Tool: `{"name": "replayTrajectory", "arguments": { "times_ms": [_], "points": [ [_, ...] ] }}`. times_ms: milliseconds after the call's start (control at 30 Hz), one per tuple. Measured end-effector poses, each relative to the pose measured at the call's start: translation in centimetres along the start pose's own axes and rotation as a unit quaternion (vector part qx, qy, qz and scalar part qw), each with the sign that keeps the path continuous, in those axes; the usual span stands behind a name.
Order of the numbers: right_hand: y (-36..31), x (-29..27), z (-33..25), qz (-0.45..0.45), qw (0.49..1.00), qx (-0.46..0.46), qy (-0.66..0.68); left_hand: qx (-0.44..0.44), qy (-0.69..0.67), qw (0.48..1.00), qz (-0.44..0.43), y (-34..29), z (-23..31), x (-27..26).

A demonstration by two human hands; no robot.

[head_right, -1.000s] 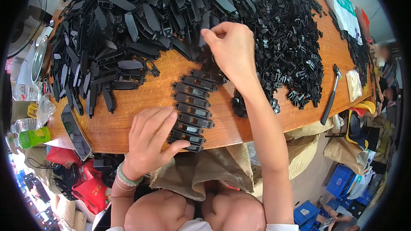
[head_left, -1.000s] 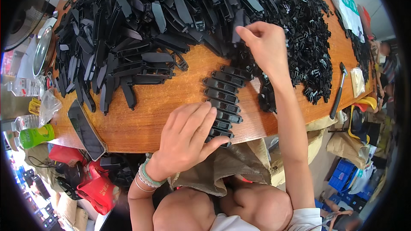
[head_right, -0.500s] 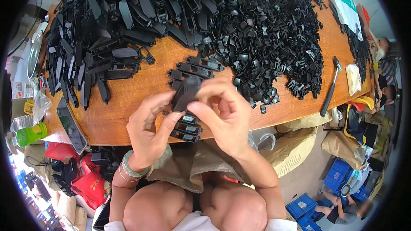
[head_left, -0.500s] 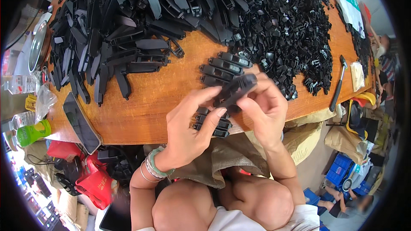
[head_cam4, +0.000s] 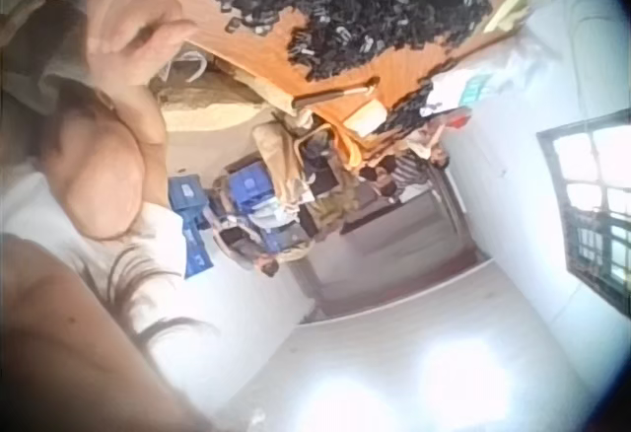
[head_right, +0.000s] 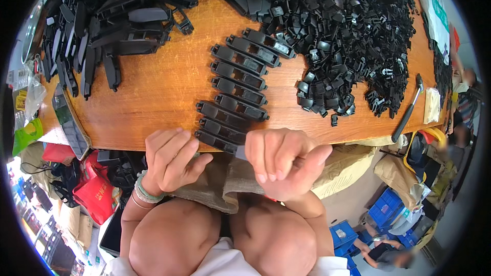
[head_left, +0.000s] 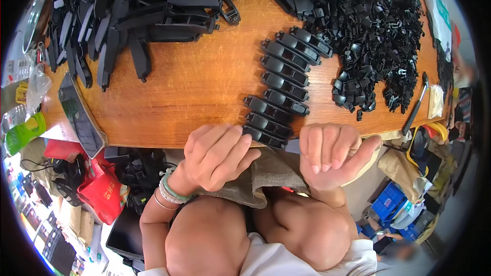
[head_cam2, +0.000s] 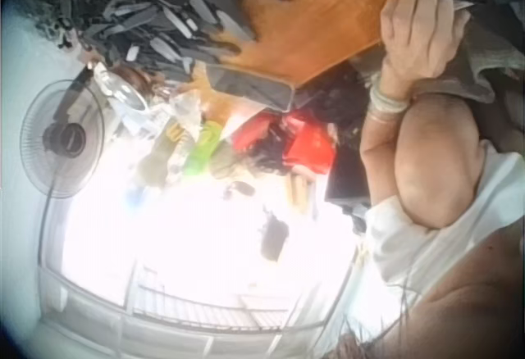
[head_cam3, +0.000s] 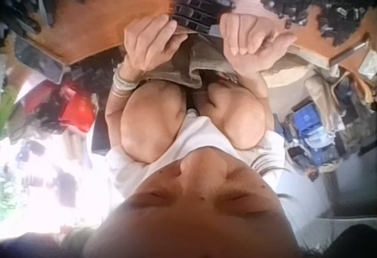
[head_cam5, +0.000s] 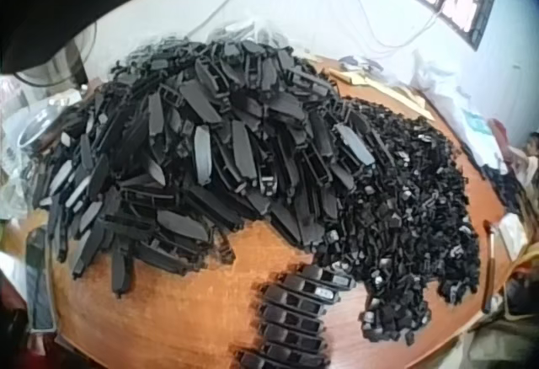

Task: The person assembles plastic components by hand, taps the connected pieces using a mallet, and fits additional plastic parts together.

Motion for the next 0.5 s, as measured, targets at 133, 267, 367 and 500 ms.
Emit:
{"name": "replayTrajectory", "arguments": {
  "times_ms": [133, 267, 367, 500],
  "points": [
    [0.0, 0.5, 1.6, -0.020, 0.999, -0.025, -0.011, 0.021, 0.005, 1.000, 0.000, -0.3, -0.1, 0.7],
    [-0.5, 1.0, 1.4, -0.067, 0.988, -0.138, -0.024, 0.044, 0.001, 0.999, -0.021, -0.5, 0.0, 1.0],
    [-0.9, 1.7, 1.3, -0.109, 0.974, -0.181, -0.086, 0.043, -0.012, 0.999, -0.017, -0.4, -0.1, 1.1],
    [-1.4, 2.3, 1.4, -0.129, 0.963, -0.203, -0.118, 0.045, -0.016, 0.999, -0.005, -0.1, 0.0, 1.2]
  ]
}}
Point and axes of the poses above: each hand's wrist, its own y-axis towards the middle knuckle, its own x-axis out of the palm, z = x × y, the point moved 7 cm from there along y, towards the middle knuckle, and after that the axes turned 14 degrees about z, right-handed, at the moved point
